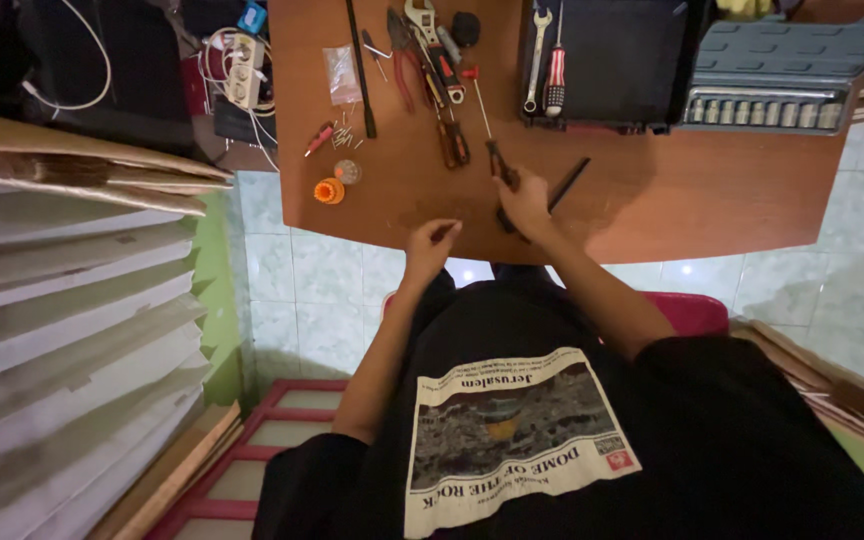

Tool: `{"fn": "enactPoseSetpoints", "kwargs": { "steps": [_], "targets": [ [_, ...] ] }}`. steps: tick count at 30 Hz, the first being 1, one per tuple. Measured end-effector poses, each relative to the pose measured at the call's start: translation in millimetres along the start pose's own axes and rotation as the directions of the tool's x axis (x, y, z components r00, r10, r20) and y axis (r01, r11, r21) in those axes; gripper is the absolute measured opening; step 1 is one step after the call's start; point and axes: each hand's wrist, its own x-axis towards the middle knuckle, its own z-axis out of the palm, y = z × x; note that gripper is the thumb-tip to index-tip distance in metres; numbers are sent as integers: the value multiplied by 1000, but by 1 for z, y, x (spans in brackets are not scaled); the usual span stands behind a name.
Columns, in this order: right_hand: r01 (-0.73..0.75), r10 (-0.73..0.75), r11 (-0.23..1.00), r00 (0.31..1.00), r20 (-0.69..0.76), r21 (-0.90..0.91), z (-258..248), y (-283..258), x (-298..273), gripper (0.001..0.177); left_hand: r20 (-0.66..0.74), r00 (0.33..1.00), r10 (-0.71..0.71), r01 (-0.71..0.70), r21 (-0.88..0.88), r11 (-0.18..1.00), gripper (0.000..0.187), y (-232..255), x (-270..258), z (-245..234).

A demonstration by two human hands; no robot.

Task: The person wipes a wrench, a screwdriver, and a brush with a black cloth on a wooden table, then places them into a black toolbox. The person also wipes a screwdriver with a brush and places it in the toolbox.

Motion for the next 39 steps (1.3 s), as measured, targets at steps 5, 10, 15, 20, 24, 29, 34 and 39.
{"fn": "enactPoseSetpoints", "kwargs": {
  "steps": [5, 10, 15, 20, 24, 29, 34, 39],
  "targets": [
    [-219, 90, 771, 967, 238, 598, -18, -6, -30, 31, 4, 982, 187, -187, -17, 982, 38, 3, -4, 23],
    [-327, 129, 735, 927, 351, 594, -42, -15, -53, 27, 14, 992, 125, -124, -47, 991, 49, 20, 1, 53],
    [-245, 0, 735, 932, 362, 632, -53, -11, -67, 24, 86, 987, 136, -114, -220, 969, 41, 40, -4, 71],
    [-223, -183, 634, 887, 424, 740, -73, -12, -73, 36, 97, 986, 137, -95, -347, 933, 32, 51, -14, 80],
    [-225, -47, 858, 860, 507, 461, -101, 6, -68, 30, 31, 980, 197, -160, -469, 869, 30, 49, -21, 82],
    [-226, 200, 970, 951, 235, 90, -109, 61, -47, 40, 98, 994, 52, 22, -632, 774, 24, 42, -42, 76],
    [-260, 276, 951, 958, 81, -169, -92, 100, -33, 56, 57, 992, 110, -41, -687, 726, 25, 42, -59, 74],
    [-375, 394, 909, 915, 83, -181, -74, 94, -21, 52, 20, 991, 131, -81, -689, 720, 28, 44, -76, 69]
  ]
}}
